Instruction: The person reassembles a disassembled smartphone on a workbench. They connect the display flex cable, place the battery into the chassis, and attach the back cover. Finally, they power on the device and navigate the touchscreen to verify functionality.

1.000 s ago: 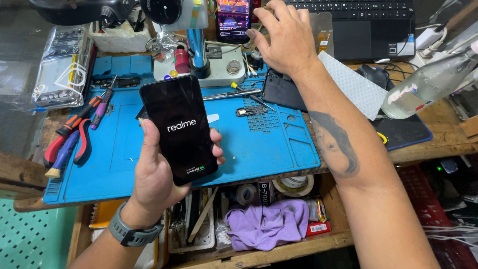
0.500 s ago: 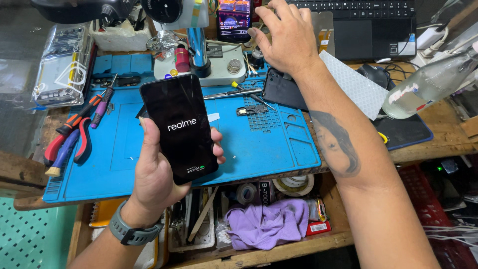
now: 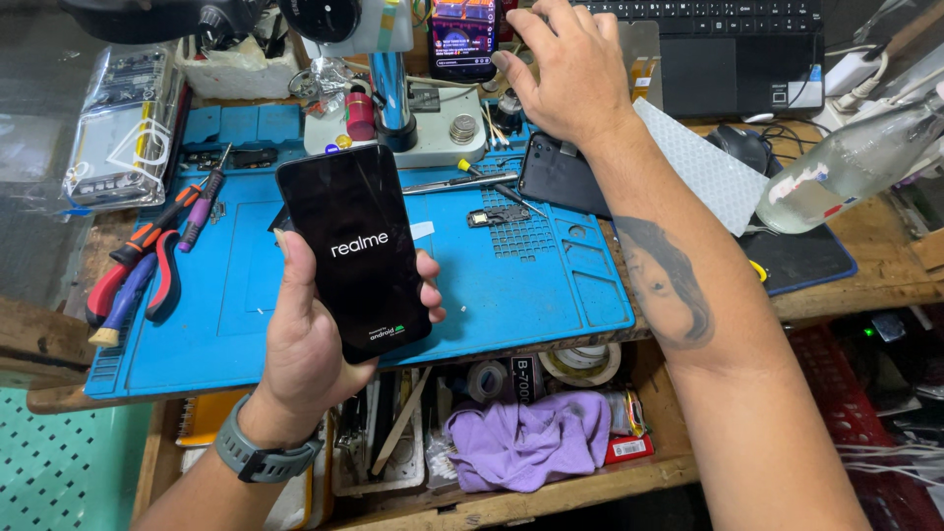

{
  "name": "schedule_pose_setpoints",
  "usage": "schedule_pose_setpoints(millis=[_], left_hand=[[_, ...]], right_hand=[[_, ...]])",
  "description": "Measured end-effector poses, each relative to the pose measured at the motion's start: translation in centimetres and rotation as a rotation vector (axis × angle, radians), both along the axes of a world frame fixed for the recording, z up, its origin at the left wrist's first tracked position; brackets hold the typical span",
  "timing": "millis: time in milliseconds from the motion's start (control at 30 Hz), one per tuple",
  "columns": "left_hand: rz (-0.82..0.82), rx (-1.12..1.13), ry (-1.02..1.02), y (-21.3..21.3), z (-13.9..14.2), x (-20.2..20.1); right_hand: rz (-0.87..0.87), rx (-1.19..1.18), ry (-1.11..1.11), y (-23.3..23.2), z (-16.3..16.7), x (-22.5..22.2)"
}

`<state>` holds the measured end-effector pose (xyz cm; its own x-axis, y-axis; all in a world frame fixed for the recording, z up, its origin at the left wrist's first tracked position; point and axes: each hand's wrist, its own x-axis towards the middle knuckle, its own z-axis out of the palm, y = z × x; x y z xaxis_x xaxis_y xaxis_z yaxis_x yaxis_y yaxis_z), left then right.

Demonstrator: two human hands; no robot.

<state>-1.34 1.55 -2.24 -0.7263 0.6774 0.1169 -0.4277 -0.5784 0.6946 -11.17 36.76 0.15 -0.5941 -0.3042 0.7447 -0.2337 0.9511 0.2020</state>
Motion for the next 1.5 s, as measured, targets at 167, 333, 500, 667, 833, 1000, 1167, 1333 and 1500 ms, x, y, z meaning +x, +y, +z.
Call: schedule_pose_setpoints(millis=[167, 333, 500, 667, 833, 1000, 1167, 1333, 1500], left_hand=[[0.001, 0.000, -0.006, 0.01, -0.12, -0.09], [-0.008, 0.013, -0.004, 0.03, -0.25, -0.10], [0.000, 0.006, 0.004, -0.05, -0.25, -0.13], [-0.003, 0.011, -0.004, 0.04, -0.20, -0.10], [-0.003, 0.009, -0.002, 0.04, -0.20, -0.05], [0.002, 0.005, 0.000, 0.04, -0.19, -0.08], [0.003, 0.006, 0.009, -0.01, -0.16, -0.04], [-0.011, 0.017, -0.001, 0.04, -0.19, -0.03], [-0.010, 0.013, -0.002, 0.08, -0.18, -0.09]], right_hand=[[-0.009, 0.012, -0.002, 0.14, -0.02, -0.01], [0.004, 0.005, 0.011, 0.24, -0.11, -0.13], [-0.010, 0.005, -0.012, 0.30, -0.15, -0.08], [-0.008, 0.017, 0.010, 0.33, -0.16, -0.10], [-0.009, 0.014, 0.017, 0.34, -0.20, -0.19], [-0.007, 0.017, 0.018, 0.38, -0.26, -0.22], [-0.020, 0.018, 0.004, 0.40, -0.32, -0.17], [-0.009, 0.012, 0.013, 0.47, -0.30, -0.21], [-0.022, 0.027, 0.018, 0.53, -0.28, -0.22]])
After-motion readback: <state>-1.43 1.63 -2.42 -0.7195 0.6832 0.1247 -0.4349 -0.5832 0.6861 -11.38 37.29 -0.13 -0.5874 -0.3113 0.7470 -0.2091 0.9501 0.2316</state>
